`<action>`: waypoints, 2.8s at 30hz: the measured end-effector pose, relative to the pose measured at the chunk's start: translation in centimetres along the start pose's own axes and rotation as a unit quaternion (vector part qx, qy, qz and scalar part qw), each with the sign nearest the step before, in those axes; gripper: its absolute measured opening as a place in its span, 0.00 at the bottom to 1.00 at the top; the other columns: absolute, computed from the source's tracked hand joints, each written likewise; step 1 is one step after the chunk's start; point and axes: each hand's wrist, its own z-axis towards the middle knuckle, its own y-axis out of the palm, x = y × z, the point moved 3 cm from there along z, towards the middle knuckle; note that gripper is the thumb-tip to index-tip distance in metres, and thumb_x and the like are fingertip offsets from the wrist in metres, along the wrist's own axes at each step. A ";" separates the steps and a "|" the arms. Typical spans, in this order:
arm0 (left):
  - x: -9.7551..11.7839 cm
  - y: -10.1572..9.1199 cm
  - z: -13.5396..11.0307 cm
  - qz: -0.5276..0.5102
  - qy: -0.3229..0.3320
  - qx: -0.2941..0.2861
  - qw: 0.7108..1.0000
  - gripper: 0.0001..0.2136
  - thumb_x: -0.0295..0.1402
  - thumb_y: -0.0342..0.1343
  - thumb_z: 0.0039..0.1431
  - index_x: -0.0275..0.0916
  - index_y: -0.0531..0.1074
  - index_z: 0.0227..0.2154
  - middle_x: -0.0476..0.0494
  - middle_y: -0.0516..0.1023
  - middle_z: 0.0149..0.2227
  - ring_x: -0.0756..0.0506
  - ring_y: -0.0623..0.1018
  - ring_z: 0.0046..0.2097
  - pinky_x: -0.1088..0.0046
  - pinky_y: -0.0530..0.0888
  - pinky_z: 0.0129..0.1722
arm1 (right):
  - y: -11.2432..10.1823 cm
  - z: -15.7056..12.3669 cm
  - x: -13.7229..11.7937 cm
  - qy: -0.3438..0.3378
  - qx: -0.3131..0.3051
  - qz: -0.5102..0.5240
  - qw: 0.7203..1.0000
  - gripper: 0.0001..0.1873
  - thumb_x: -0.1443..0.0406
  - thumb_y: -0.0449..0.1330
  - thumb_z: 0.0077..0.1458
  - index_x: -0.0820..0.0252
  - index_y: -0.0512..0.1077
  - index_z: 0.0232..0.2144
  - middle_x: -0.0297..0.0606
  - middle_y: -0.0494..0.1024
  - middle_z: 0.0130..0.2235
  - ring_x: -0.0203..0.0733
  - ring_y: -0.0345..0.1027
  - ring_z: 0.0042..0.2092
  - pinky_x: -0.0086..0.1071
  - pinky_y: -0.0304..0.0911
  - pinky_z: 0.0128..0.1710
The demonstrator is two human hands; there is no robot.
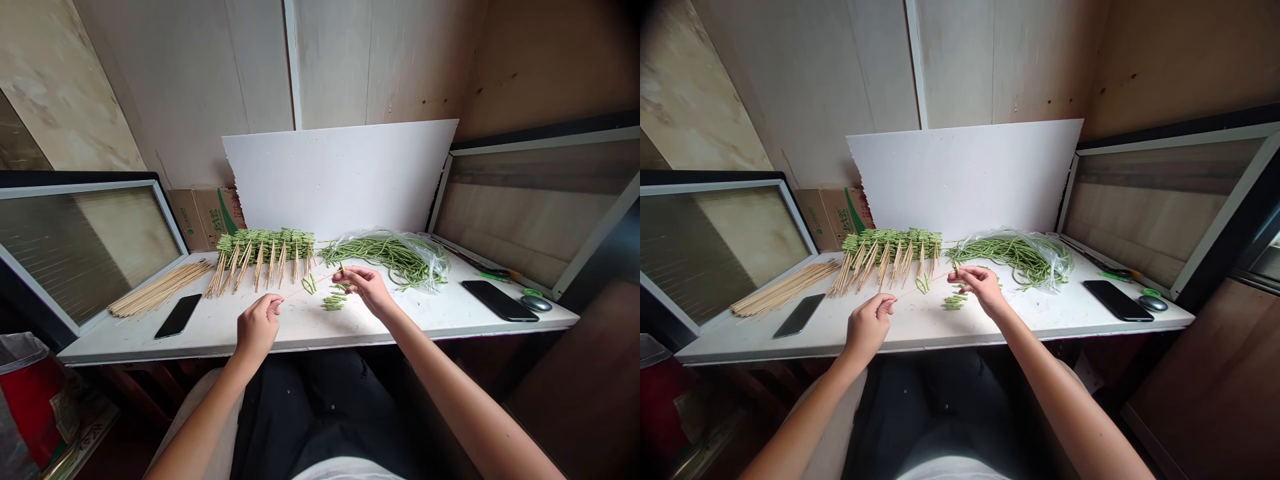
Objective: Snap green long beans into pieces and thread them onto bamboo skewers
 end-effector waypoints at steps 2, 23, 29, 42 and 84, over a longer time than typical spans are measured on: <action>-0.1 0.0 0.0 0.003 -0.001 -0.001 1.000 0.09 0.29 0.52 0.68 0.42 0.79 0.37 0.49 0.81 0.29 0.47 0.79 0.31 0.75 0.66 0.31 | -0.1 0.0 0.0 -0.004 0.003 -0.004 1.000 0.18 0.53 0.73 0.51 0.57 0.82 0.40 0.45 0.86 0.41 0.51 0.81 0.46 0.32 0.71 0.32; -0.1 0.0 -0.1 -0.004 0.017 -0.010 1.000 0.11 0.26 0.52 0.67 0.43 0.79 0.36 0.50 0.82 0.29 0.47 0.80 0.30 0.75 0.68 0.31 | -0.4 0.1 -0.5 -0.014 0.007 -0.040 0.999 0.15 0.54 0.75 0.48 0.58 0.84 0.34 0.44 0.86 0.36 0.48 0.80 0.40 0.33 0.68 0.31; 0.0 -0.4 0.0 -0.004 0.022 0.021 1.000 0.10 0.26 0.53 0.66 0.42 0.79 0.36 0.50 0.81 0.27 0.48 0.79 0.30 0.75 0.68 0.31 | 0.0 0.0 -0.4 0.003 0.011 -0.010 1.000 0.17 0.51 0.73 0.50 0.57 0.84 0.35 0.44 0.85 0.38 0.48 0.79 0.43 0.32 0.68 0.32; -0.2 -0.7 0.1 0.002 0.092 0.065 0.994 0.15 0.17 0.51 0.57 0.41 0.79 0.35 0.51 0.83 0.28 0.47 0.82 0.31 0.76 0.73 0.32 | 0.5 -0.1 -0.6 0.030 0.047 0.013 0.998 0.18 0.52 0.78 0.41 0.57 0.81 0.25 0.40 0.79 0.31 0.43 0.72 0.38 0.30 0.66 0.27; 0.0 -0.1 0.0 -0.130 0.013 -0.040 0.991 0.12 0.23 0.48 0.65 0.40 0.76 0.34 0.49 0.80 0.27 0.47 0.80 0.31 0.74 0.74 0.34 | 3.2 -1.9 -1.7 -0.036 0.101 -0.021 0.994 0.19 0.50 0.75 0.46 0.58 0.80 0.28 0.35 0.78 0.28 0.33 0.59 0.23 0.35 0.62 0.29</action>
